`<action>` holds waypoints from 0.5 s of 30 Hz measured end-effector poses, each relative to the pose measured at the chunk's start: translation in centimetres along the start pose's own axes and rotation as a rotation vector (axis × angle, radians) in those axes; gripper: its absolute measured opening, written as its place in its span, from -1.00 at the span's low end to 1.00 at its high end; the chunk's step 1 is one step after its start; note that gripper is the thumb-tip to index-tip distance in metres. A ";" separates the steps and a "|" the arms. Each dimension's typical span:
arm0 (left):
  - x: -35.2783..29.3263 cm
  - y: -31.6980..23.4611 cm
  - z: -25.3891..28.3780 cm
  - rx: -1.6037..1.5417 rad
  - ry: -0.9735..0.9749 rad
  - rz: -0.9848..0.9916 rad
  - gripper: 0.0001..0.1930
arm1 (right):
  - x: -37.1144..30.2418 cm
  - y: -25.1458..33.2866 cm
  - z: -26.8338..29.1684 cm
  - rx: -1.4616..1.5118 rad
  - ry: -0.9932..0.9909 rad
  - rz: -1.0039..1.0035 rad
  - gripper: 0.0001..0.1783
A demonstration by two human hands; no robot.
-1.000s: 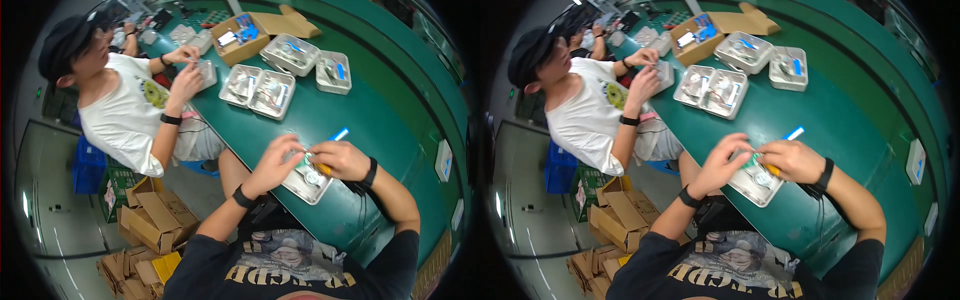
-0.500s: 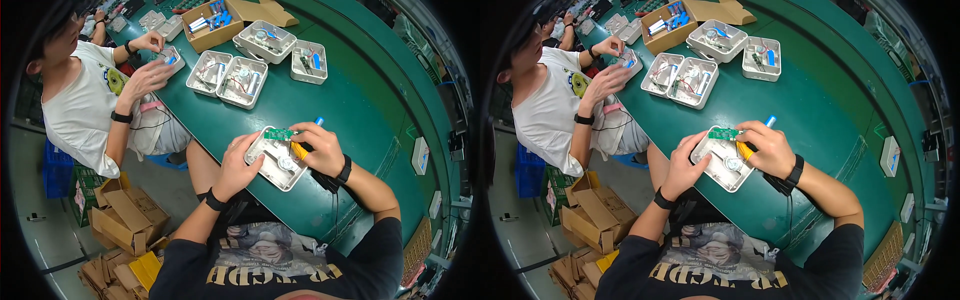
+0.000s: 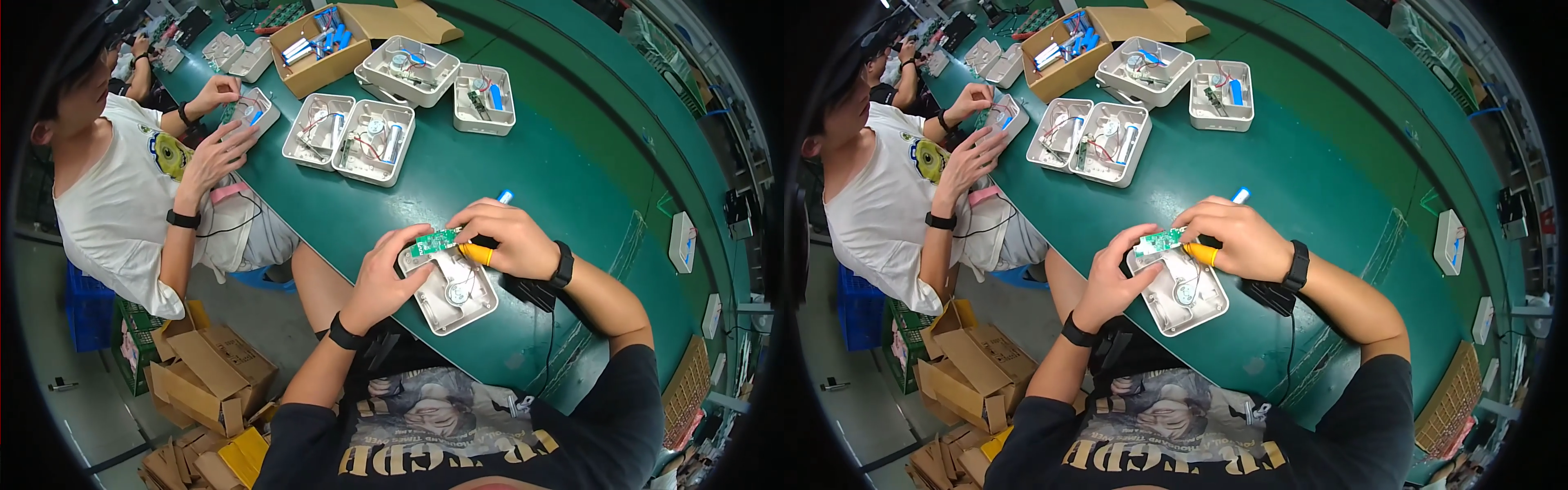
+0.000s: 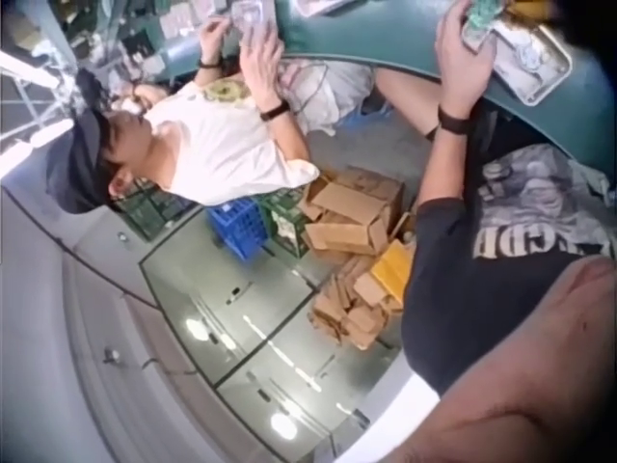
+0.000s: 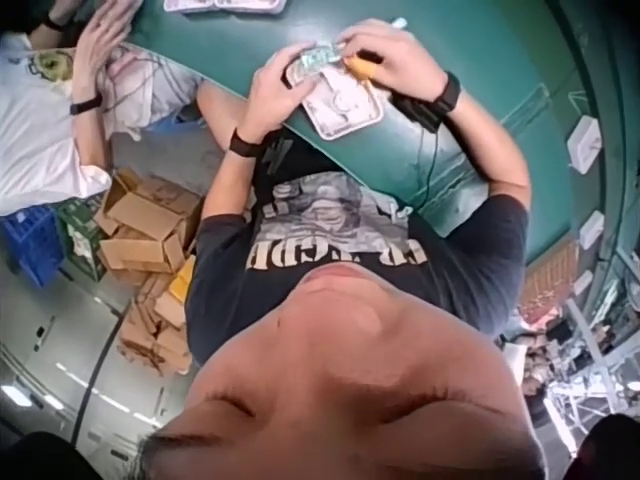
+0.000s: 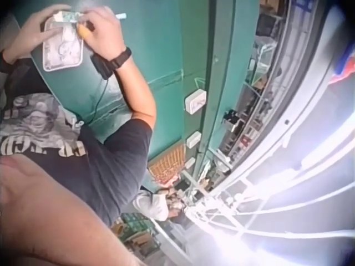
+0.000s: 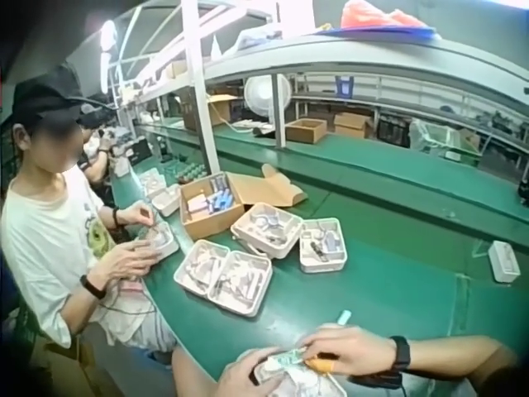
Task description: Assembling electronic components into plastic casings at a production line station.
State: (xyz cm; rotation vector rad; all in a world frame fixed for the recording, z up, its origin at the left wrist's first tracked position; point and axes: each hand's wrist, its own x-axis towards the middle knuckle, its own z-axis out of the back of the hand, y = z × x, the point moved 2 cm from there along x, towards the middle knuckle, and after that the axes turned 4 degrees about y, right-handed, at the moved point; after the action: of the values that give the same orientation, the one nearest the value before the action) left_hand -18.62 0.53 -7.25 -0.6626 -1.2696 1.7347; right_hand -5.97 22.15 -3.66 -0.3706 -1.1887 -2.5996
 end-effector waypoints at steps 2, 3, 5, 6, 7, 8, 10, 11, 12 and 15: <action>0.0 -0.3 0.0 0.042 -0.010 -0.101 -0.44 | 0.1 0.5 -0.1 -0.034 0.019 -0.016 -0.77; -0.1 -0.3 -0.2 0.045 -0.005 -0.102 -0.44 | 0.1 0.7 0.0 -0.076 0.038 -0.033 -0.79; -1.1 -0.1 -0.5 0.121 -0.067 -0.135 -0.45 | 0.2 0.9 0.0 -0.117 0.052 -0.053 -0.80; -1.3 0.0 -0.6 0.158 -0.097 -0.152 -0.46 | 0.3 1.0 -0.1 -0.134 0.064 -0.042 -0.81; -1.0 0.3 -0.6 0.159 -0.091 -0.153 -0.46 | 0.5 1.0 -0.2 -0.151 0.076 -0.032 -0.83; -0.9 0.4 -0.6 0.170 -0.100 -0.161 -0.48 | 0.5 1.2 -0.4 -0.165 0.091 -0.022 -0.84; -0.7 0.7 -0.6 0.191 -0.120 -0.179 -0.52 | 0.4 1.6 -0.7 -0.187 0.089 -0.032 -0.84; -0.7 0.7 -0.7 0.192 -0.115 -0.177 -0.52 | 0.4 1.8 -0.9 -0.214 0.090 -0.038 -0.84; -0.8 0.7 -0.9 0.177 -0.138 -0.203 -0.57 | 0.3 1.9 -0.9 -0.241 0.091 -0.043 -0.84; -0.8 0.7 -1.2 0.148 -0.180 -0.263 -0.68 | 0.0 1.9 -0.5 -0.244 0.108 -0.082 -0.84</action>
State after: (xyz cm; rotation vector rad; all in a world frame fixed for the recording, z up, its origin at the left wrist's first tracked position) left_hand -17.50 0.30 -8.33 -0.2449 -1.2718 1.6757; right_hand -5.41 20.55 -2.62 -0.2287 -0.8713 -2.8049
